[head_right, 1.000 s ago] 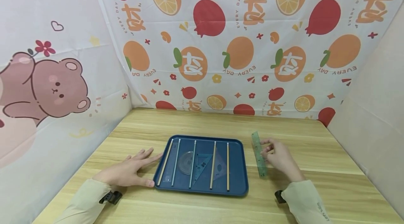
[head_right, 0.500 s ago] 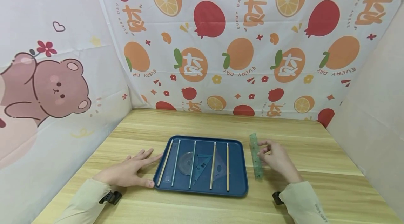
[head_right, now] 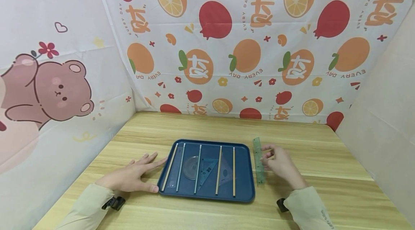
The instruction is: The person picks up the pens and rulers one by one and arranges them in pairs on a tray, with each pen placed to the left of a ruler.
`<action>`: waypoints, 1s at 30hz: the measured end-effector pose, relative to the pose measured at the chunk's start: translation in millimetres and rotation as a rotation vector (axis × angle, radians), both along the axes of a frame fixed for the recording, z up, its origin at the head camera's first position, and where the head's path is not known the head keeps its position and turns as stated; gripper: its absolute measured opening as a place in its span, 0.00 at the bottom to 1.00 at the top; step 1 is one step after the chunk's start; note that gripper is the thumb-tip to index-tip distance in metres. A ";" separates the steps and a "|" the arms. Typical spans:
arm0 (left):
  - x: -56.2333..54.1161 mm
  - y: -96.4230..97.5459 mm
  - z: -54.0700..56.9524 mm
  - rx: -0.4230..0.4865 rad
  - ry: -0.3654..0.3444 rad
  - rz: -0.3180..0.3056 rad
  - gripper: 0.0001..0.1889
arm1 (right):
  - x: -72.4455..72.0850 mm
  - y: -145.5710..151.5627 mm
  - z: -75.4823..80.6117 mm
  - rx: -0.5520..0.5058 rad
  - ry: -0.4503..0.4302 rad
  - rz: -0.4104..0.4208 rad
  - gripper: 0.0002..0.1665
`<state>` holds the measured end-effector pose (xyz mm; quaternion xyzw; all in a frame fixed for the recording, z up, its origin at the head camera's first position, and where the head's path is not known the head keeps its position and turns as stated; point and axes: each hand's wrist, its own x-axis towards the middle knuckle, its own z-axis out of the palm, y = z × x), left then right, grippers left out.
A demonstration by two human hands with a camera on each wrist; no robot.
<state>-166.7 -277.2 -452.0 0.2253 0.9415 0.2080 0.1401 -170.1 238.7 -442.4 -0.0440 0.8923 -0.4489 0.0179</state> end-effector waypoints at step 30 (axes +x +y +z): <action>1.0 0.6 1.4 0.008 -0.005 -0.005 0.54 | -0.1 -18.5 10.5 0.020 0.047 -0.015 0.27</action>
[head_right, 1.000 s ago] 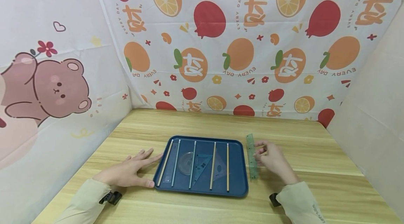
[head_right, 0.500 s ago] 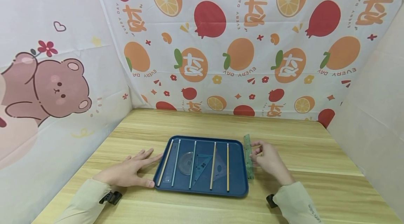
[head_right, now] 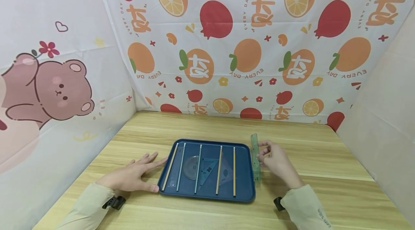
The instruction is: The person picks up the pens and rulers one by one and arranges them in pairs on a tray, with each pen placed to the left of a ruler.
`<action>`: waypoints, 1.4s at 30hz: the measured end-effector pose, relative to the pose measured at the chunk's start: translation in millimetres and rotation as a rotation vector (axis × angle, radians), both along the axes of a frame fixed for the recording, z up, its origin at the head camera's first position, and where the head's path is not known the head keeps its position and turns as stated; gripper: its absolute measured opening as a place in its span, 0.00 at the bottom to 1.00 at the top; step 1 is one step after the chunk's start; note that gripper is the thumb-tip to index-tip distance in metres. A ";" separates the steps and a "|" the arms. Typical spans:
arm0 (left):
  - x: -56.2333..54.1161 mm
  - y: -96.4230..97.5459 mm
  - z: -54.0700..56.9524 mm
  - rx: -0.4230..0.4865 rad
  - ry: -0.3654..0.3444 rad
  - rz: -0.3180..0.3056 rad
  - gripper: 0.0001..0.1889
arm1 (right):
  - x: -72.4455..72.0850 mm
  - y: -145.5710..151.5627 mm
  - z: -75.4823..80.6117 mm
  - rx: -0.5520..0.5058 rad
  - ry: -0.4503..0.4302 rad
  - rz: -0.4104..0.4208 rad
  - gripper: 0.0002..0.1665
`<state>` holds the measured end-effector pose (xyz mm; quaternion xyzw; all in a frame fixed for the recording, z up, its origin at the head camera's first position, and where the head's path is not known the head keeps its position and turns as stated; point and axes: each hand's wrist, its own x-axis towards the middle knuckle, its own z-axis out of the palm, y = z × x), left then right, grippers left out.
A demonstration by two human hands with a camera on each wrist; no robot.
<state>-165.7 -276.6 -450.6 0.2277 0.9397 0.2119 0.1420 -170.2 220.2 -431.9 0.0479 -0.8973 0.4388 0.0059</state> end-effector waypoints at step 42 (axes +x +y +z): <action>-1.8 -1.0 -1.5 0.020 0.028 -0.016 0.54 | 0.4 -32.7 -11.6 0.023 -0.074 0.018 0.30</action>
